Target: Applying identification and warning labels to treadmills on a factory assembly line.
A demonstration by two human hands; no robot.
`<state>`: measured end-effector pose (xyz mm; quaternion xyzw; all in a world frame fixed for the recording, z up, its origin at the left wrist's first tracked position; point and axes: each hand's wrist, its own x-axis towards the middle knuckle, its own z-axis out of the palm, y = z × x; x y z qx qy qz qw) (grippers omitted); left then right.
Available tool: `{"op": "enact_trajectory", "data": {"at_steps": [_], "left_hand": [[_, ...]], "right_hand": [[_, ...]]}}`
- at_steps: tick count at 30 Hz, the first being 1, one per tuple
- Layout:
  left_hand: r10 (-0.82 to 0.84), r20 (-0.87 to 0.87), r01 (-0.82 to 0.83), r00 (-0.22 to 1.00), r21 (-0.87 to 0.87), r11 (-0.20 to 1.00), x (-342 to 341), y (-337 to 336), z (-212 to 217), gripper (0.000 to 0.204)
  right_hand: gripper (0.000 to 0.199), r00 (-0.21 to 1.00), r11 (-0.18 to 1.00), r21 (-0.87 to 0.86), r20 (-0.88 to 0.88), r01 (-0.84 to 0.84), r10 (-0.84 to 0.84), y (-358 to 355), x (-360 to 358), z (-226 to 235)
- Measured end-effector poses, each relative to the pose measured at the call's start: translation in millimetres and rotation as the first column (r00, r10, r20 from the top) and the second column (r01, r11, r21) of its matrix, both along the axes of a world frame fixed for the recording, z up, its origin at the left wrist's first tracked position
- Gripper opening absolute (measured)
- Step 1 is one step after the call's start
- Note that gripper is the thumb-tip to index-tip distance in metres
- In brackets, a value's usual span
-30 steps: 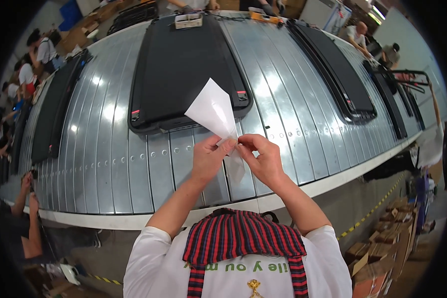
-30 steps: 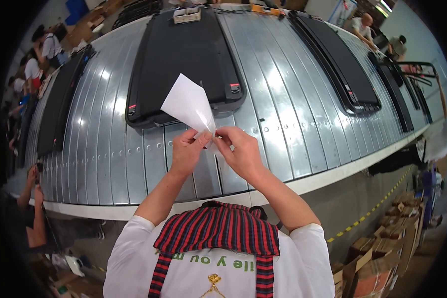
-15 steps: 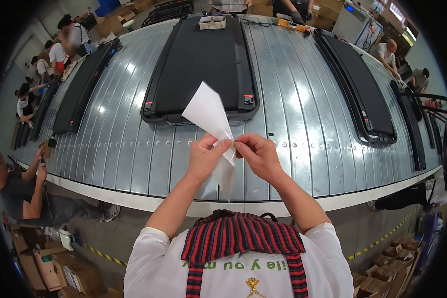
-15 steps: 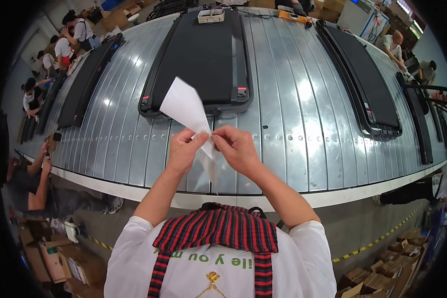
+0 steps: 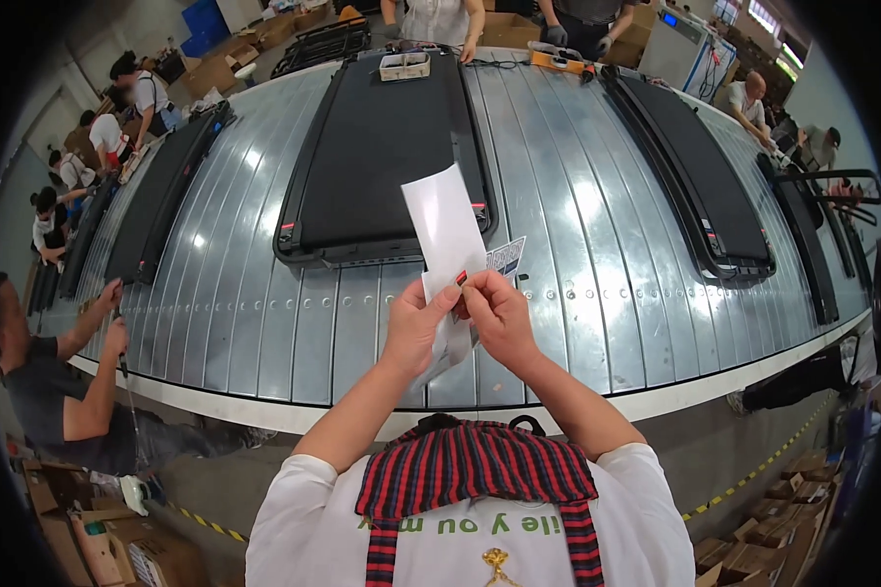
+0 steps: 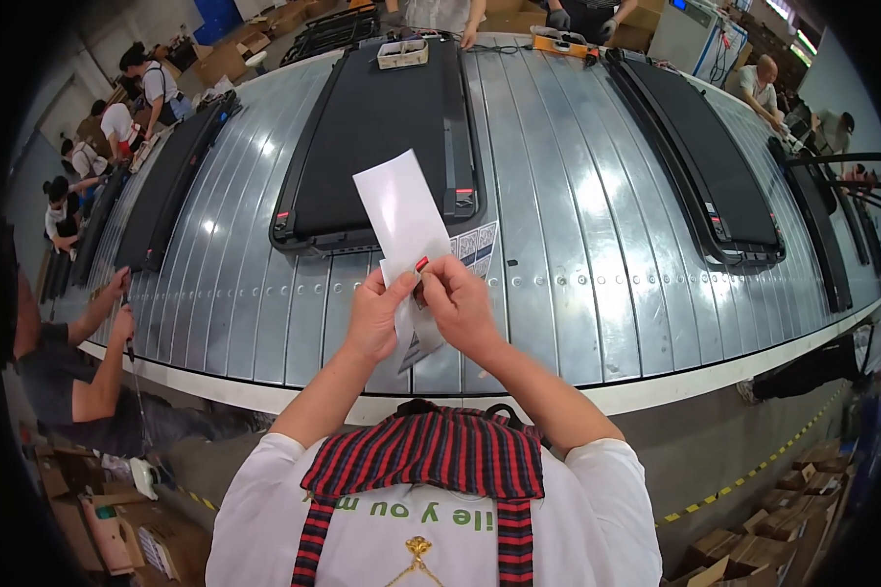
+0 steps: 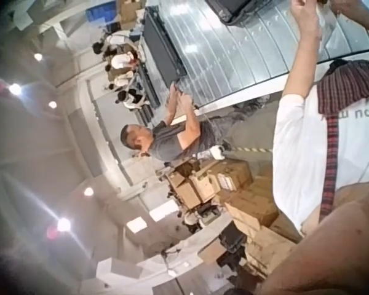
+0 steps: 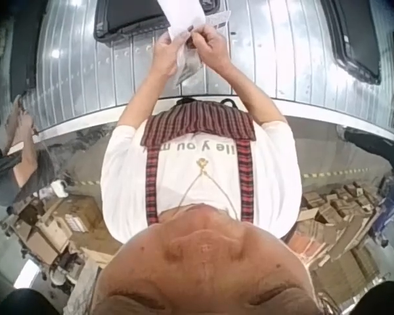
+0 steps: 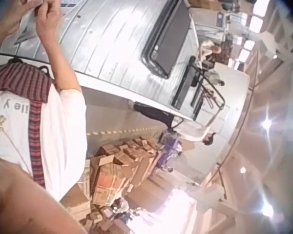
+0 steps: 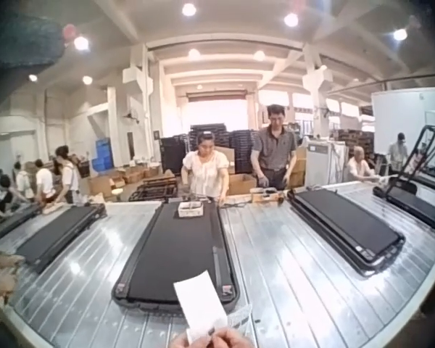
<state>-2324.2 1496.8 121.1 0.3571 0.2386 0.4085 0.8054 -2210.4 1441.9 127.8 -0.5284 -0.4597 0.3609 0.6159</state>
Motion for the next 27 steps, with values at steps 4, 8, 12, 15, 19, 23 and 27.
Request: {"op": "enact_trajectory", "data": {"at_steps": [4,8,12,15,19,23,27], "left_hand": [[-0.006,-0.086,0.001,0.996,-0.058,0.998,-8,12,-11,0.021],[0.107,-0.202,-0.101,0.974,0.043,0.994,-12,34,-35,0.019],[0.085,-0.257,-0.083,0.963,0.018,0.996,-13,50,-47,0.017],[-0.008,-0.289,0.007,0.957,-0.005,1.0,1,52,-46,0.017],[-0.16,-0.167,0.153,0.973,-0.053,0.987,8,59,-43,0.018],[-0.224,-0.159,0.221,0.962,-0.035,0.975,-1,61,-42,0.022],[-0.235,-0.128,0.225,0.963,-0.09,0.97,-9,60,-44,0.023]], "right_hand": [[0.01,0.998,0.998,-0.058,-0.055,0.001,-0.004,8,-6,-7],[0.013,0.95,0.99,-0.131,-0.297,0.059,-0.096,8,5,-16],[0.009,0.929,0.931,0.005,0.07,0.364,-0.363,8,14,-1],[0.007,0.539,0.911,0.278,0.739,0.303,-0.405,12,-4,6],[0.015,0.459,0.998,0.058,0.886,0.021,-0.062,8,-42,7],[0.015,0.438,0.999,0.022,0.899,-0.032,-0.006,10,-44,10],[0.016,0.579,0.994,0.028,0.814,-0.108,0.04,11,-36,15]]}}
